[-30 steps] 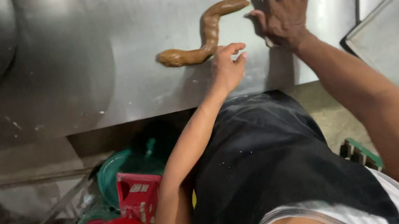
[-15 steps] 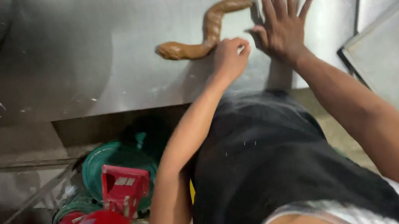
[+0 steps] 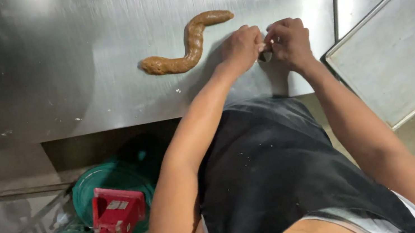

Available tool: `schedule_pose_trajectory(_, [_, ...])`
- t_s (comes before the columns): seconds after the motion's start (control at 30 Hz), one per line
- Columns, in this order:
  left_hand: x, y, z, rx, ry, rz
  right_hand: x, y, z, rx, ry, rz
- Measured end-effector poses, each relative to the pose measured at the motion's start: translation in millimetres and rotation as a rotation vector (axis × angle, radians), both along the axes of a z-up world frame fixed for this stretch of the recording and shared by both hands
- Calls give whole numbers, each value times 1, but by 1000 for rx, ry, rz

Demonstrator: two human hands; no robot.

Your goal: Shaping dough pieces and arranging them on a baking tray.

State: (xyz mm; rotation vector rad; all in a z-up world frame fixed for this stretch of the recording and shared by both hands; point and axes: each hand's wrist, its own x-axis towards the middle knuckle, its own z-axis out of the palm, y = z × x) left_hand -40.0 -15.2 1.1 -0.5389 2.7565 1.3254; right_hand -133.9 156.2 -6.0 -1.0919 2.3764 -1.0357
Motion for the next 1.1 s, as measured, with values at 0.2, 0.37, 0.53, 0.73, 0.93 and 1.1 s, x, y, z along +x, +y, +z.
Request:
schedule_pose_trajectory(0.2, [0,-15,-4,-123,136,-10,4,-8,14,43,223,-52])
schedule_pose_trajectory(0.37, [14,-6,-12,-74,84,-87,1,6,-14,65,100,132])
schedule_pose_trajectory(0.53, [12,4,-8,-251,101,-29,20,-7,-7,257,255,-66])
schedule_pose_trajectory(0.73, [16,2,-22,-126,36,-102,14,5,-7,51,311,121])
schedule_pose_trajectory(0.93, [21,11,-19,-256,69,-95,34,-3,7,220,324,-31])
schedule_pose_trajectory(1.1, [21,13,-69,-231,97,-165,44,2,23,60,404,161])
